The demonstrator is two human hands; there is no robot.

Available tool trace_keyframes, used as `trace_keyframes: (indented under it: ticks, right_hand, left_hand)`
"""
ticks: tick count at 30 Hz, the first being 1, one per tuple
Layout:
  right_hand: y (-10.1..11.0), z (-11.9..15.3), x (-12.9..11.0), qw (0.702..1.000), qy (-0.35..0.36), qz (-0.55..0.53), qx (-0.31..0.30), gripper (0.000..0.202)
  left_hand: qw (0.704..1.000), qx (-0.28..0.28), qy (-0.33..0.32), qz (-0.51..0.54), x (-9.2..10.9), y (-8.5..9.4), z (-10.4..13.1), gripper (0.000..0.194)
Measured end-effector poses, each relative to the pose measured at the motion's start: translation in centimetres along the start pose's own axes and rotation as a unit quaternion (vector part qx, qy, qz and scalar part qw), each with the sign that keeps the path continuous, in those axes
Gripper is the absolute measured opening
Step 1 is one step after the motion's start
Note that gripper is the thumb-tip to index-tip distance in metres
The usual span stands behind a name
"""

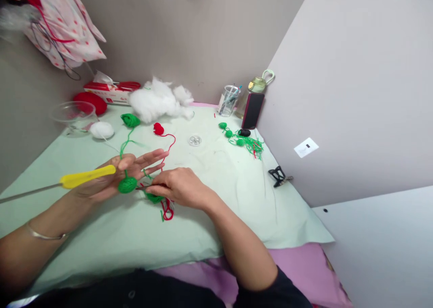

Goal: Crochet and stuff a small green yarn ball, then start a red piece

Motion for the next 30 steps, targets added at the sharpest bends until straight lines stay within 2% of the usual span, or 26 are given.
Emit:
trace_keyframes:
  ticks: [4, 6, 7, 9, 11, 12, 14, 16, 17, 21, 25, 28, 30]
  right_hand:
    - [-0.1, 0.8, 0.5, 0.997, -0.057, 0.047, -0.039, 0.031]
    - [-0.1, 1.6, 1.0, 0.989, -0.108, 0.081, -0.053, 0.031]
    - [0.1, 2.1, 1.1, 0.986, -0.127, 0.099, -0.036, 0.031]
    - [0.9, 3.0, 0.7, 0.982, -0.132, 0.122, 0.052, 0.046]
    - [1.6, 4.0, -0.4, 0.977, -0.089, 0.105, 0.163, 0.067]
    - [1.7, 4.4, -1.1, 0.973, -0.055, 0.081, 0.208, 0.069]
    - [1.7, 5.1, -2.3, 0.962, 0.005, 0.042, 0.268, 0.052]
    - [1.5, 5.5, -3.0, 0.951, 0.027, 0.051, 0.305, 0.034]
    - [1.3, 5.7, -3.1, 0.944, 0.026, 0.075, 0.32, 0.032]
    - [1.3, 6.1, -2.1, 0.907, -0.023, 0.209, 0.366, 0.035]
    - [3.7, 7.5, 0.8, 0.869, -0.11, 0.266, 0.403, 0.037]
    - [6.5, 9.6, 2.9, 0.828, -0.22, 0.25, 0.452, 0.036]
    - [7.5, 10.6, 3.3, 0.821, -0.244, 0.206, 0.474, 0.034]
  left_hand:
    - [0.999, 0.035, -0.009, -0.023, 0.5, 0.1, -0.1, 0.017]
    - [0.997, 0.079, -0.002, -0.023, 0.6, 0.1, -0.3, 0.017]
    - [0.994, 0.106, 0.006, -0.023, 0.5, 0.1, -0.5, 0.016]
    - [0.987, 0.156, 0.037, -0.033, 0.3, -0.2, -0.8, 0.014]
    - [0.98, 0.176, 0.072, -0.052, -0.2, -1.1, -1.4, 0.018]
    - [0.979, 0.176, 0.084, -0.062, -0.5, -1.7, -1.7, 0.022]
    - [0.979, 0.164, 0.093, -0.079, -1.1, -3.1, -2.4, 0.028]
    - [0.98, 0.15, 0.096, -0.091, -1.6, -4.3, -3.0, 0.03]
    - [0.98, 0.145, 0.096, -0.096, -1.8, -4.7, -3.2, 0.031]
    - [0.98, 0.132, 0.108, -0.107, -2.3, -5.3, -3.3, 0.028]
    - [0.978, 0.135, 0.111, -0.11, -2.2, -4.6, -2.5, 0.052]
    - [0.974, 0.131, 0.125, -0.136, -2.3, -3.6, -1.7, 0.039]
    - [0.969, 0.126, 0.128, -0.17, -2.4, -3.2, -1.3, 0.029]
Point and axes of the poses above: each hand's wrist, its own z-axis away from the middle knuckle, its own y-axis out of the back of the hand, x = y × z, the point moved 5 cm from there along -z, towards the middle knuckle, and after that the axes turned 14 degrees about -x, right-handed, at the moved point
